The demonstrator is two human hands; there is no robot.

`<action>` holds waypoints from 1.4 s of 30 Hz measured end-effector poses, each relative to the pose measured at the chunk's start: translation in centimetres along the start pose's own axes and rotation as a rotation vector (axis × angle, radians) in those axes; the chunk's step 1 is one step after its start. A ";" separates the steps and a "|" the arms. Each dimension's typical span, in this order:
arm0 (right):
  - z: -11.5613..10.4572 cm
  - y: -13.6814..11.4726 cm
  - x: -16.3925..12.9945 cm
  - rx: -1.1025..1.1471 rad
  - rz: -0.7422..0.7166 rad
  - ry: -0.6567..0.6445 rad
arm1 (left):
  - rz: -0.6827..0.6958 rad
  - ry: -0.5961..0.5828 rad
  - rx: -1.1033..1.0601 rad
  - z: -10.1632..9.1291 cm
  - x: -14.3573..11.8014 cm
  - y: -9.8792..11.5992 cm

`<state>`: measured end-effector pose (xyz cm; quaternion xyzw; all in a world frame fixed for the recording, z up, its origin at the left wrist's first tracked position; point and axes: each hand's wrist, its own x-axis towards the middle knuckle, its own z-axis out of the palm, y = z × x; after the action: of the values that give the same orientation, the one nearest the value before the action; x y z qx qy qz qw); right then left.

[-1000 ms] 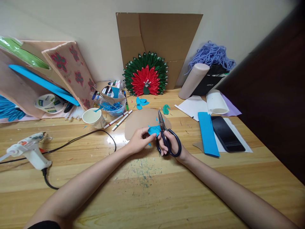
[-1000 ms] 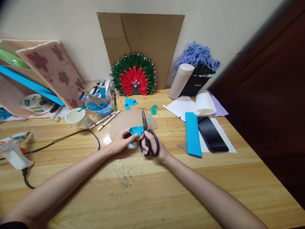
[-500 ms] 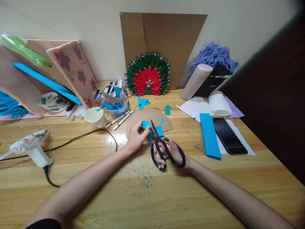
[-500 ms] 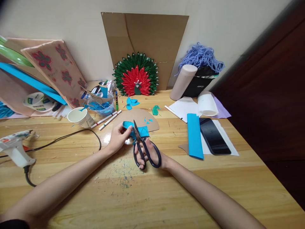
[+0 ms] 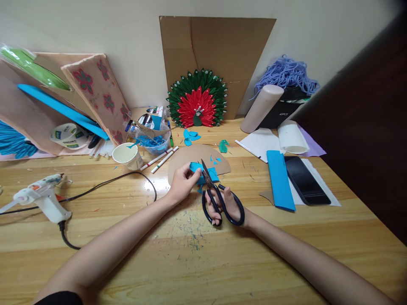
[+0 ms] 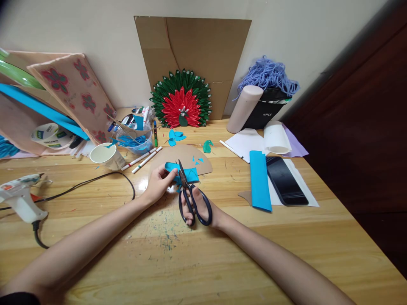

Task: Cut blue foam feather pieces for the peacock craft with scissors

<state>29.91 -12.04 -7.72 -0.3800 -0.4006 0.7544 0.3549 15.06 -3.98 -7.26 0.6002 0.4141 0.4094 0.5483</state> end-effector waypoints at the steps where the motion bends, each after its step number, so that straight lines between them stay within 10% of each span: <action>1: -0.1 0.2 0.1 0.016 0.008 -0.009 | -0.002 0.000 -0.008 0.0 0.0 0.0; 29: -1.0 1.5 1.0 0.130 -0.026 -0.020 | -0.008 0.069 -0.086 -0.4 0.6 0.4; 36: -1.8 -0.5 1.8 -0.078 -0.330 0.358 | 0.070 -0.309 0.145 -0.2 -0.4 1.2; 42: -2.6 -0.3 2.0 -0.174 -0.327 0.359 | 0.178 -0.453 0.365 0.0 -0.6 1.4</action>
<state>31.26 -9.31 -9.04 -0.4670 -0.4508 0.5702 0.5035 14.93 -4.60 -5.87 0.7987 0.2937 0.2306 0.4718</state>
